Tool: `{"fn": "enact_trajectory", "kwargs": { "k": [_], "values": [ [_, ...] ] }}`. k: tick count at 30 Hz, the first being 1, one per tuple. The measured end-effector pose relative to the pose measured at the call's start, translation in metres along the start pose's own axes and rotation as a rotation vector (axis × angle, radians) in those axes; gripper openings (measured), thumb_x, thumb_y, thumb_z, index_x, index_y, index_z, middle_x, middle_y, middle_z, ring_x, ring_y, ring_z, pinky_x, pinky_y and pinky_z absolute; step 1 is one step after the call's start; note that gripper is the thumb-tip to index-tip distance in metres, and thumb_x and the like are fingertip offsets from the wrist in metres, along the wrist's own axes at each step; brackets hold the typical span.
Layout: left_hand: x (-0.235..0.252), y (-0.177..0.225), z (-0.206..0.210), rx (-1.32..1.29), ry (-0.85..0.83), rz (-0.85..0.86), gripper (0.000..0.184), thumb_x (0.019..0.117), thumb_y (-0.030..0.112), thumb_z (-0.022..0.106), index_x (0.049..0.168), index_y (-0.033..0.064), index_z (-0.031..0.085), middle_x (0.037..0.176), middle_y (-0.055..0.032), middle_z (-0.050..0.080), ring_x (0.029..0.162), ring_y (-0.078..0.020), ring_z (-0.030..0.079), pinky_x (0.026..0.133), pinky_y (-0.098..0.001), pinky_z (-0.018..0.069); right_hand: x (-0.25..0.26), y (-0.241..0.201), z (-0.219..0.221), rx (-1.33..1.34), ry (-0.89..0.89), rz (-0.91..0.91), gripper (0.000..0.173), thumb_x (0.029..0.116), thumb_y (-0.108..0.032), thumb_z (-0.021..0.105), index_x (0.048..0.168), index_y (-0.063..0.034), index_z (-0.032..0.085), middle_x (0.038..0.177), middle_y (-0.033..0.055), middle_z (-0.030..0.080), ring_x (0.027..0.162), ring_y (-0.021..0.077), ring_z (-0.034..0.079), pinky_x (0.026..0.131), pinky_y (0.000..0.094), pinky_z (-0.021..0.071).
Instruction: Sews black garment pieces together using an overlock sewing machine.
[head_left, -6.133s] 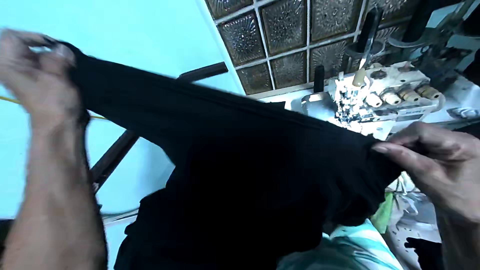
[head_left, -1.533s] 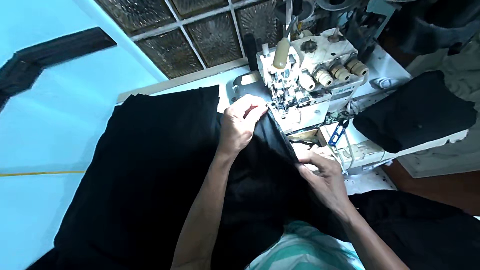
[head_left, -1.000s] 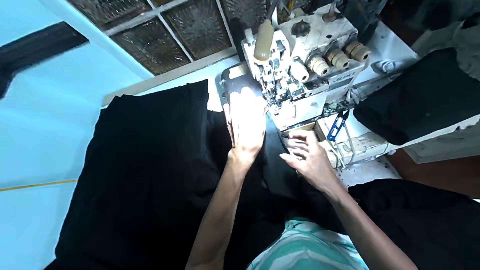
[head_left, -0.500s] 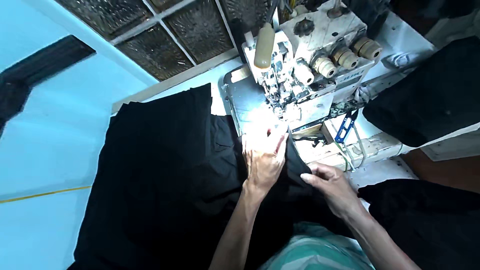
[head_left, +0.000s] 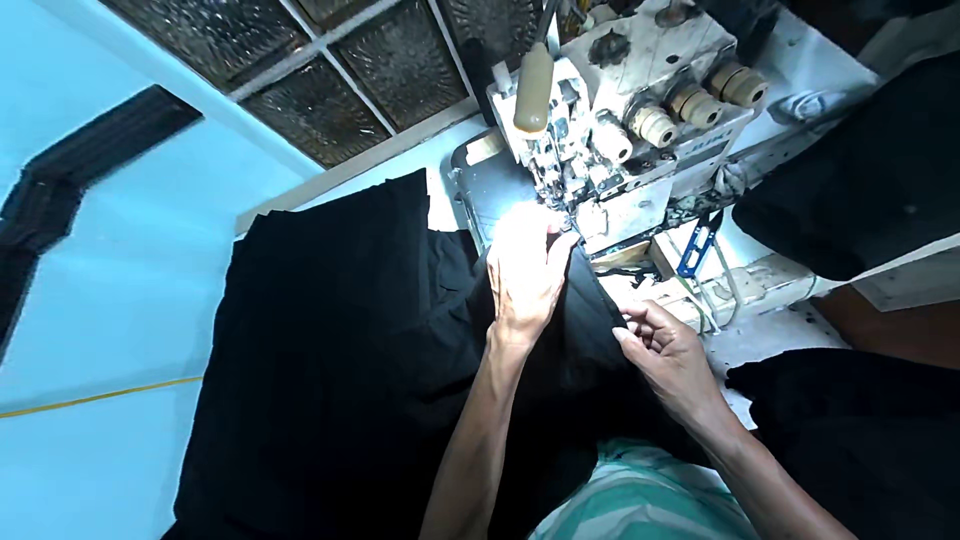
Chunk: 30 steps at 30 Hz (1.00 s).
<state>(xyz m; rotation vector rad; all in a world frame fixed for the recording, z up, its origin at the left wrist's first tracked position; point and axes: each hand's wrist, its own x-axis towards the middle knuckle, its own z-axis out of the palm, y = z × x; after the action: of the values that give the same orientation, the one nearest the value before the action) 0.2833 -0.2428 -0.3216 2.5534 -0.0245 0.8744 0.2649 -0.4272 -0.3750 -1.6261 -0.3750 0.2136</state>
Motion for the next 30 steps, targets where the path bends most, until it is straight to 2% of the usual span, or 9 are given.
{"fn": "enact_trajectory", "kwargs": {
  "k": [5, 9, 14, 18, 21, 24, 25, 28, 30],
  "values": [
    [-0.007, -0.001, 0.005, 0.03, 0.048, 0.05, 0.017, 0.0935, 0.011, 0.072, 0.082, 0.002, 0.064, 0.092, -0.0144, 0.065, 0.087, -0.0245, 0.064, 0.078, -0.0355, 0.0519, -0.002, -0.007, 0.002, -0.119, 0.016, -0.041, 0.023, 0.0966, -0.012, 0.059, 0.113, 0.0005, 0.067, 0.086, -0.002, 0.068, 0.071, -0.0093, 0.057, 0.066, 0.0069, 0.0472],
    [-0.009, -0.001, 0.005, 0.125, 0.018, 0.066, 0.017, 0.0978, 0.014, 0.066, 0.096, -0.0022, 0.071, 0.105, -0.0192, 0.069, 0.104, -0.0324, 0.067, 0.095, -0.0441, 0.0512, 0.017, -0.011, 0.013, -0.268, 0.09, -0.086, 0.025, 0.0953, -0.01, 0.061, 0.119, -0.0027, 0.063, 0.082, 0.002, 0.068, 0.066, 0.001, 0.059, 0.064, 0.0171, 0.049],
    [-0.046, 0.014, -0.012, 0.213, 0.025, -0.009, 0.023, 0.0993, 0.02, 0.064, 0.108, 0.0014, 0.074, 0.127, -0.0197, 0.066, 0.128, -0.0368, 0.057, 0.112, -0.0502, 0.0406, 0.047, -0.001, 0.023, -0.248, 0.11, -0.114, 0.034, 0.0955, -0.005, 0.067, 0.127, -0.0002, 0.054, 0.08, 0.0065, 0.065, 0.059, 0.011, 0.057, 0.057, 0.028, 0.0501],
    [-0.122, 0.033, -0.039, -0.035, -0.027, -0.109, 0.019, 0.0974, 0.015, 0.063, 0.099, 0.0004, 0.074, 0.108, -0.015, 0.071, 0.111, -0.0218, 0.066, 0.098, -0.0307, 0.0517, 0.052, 0.001, 0.015, -0.086, -0.011, -0.002, 0.038, 0.0946, -0.004, 0.069, 0.129, -0.0043, 0.053, 0.082, 0.0055, 0.063, 0.059, 0.0091, 0.054, 0.055, 0.0248, 0.0476],
    [-0.193, 0.032, -0.066, -0.409, -0.317, -0.303, 0.02, 0.0998, 0.017, 0.062, 0.095, 0.0003, 0.072, 0.1, -0.0075, 0.073, 0.1, -0.0051, 0.068, 0.091, -0.0183, 0.0553, 0.03, -0.005, -0.014, 0.078, -0.367, 0.186, 0.029, 0.0878, -0.007, 0.071, 0.115, -0.0026, 0.061, 0.075, -0.0006, 0.06, 0.063, 0.005, 0.054, 0.059, 0.0243, 0.0483],
    [-0.264, 0.015, -0.1, -0.412, -0.728, -0.666, 0.018, 0.0943, 0.011, 0.066, 0.101, -0.0015, 0.076, 0.102, -0.0114, 0.074, 0.094, -0.015, 0.071, 0.088, -0.0321, 0.0582, -0.014, 0.008, -0.045, -0.126, -0.75, 0.228, 0.015, 0.0897, -0.02, 0.073, 0.087, -0.0054, 0.069, 0.075, -0.0051, 0.065, 0.07, -0.002, 0.06, 0.067, 0.0206, 0.052],
    [-0.285, 0.007, -0.11, -0.383, -0.814, -0.819, 0.018, 0.0953, 0.008, 0.065, 0.105, -0.0038, 0.074, 0.105, -0.0149, 0.073, 0.095, -0.0209, 0.071, 0.089, -0.0392, 0.0581, -0.03, 0.02, -0.052, -0.272, -0.806, 0.226, 0.025, 0.0896, -0.023, 0.072, 0.077, -0.0032, 0.065, 0.073, 0.0013, 0.061, 0.07, 0.007, 0.058, 0.066, 0.0289, 0.0472],
    [-0.334, -0.012, -0.137, -0.297, -0.649, -1.223, 0.019, 0.1002, 0.004, 0.058, 0.111, -0.0084, 0.067, 0.102, -0.0156, 0.071, 0.082, -0.0184, 0.07, 0.079, -0.0371, 0.0601, -0.062, 0.079, -0.078, -0.592, -0.841, 0.28, 0.037, 0.0934, -0.026, 0.071, 0.095, 0.011, 0.07, 0.112, 0.0285, 0.064, 0.113, 0.0434, 0.058, 0.101, 0.0562, 0.0429],
    [-0.349, -0.022, -0.147, -0.241, -0.305, -1.375, 0.018, 0.1023, 0.005, 0.055, 0.111, -0.0083, 0.063, 0.092, -0.0087, 0.068, 0.07, -0.0082, 0.066, 0.068, -0.0265, 0.0583, -0.08, 0.108, -0.095, -0.599, -0.659, 0.337, 0.035, 0.0939, -0.023, 0.072, 0.105, 0.0103, 0.071, 0.123, 0.0283, 0.063, 0.119, 0.0429, 0.058, 0.105, 0.0558, 0.0424]
  ]
}}
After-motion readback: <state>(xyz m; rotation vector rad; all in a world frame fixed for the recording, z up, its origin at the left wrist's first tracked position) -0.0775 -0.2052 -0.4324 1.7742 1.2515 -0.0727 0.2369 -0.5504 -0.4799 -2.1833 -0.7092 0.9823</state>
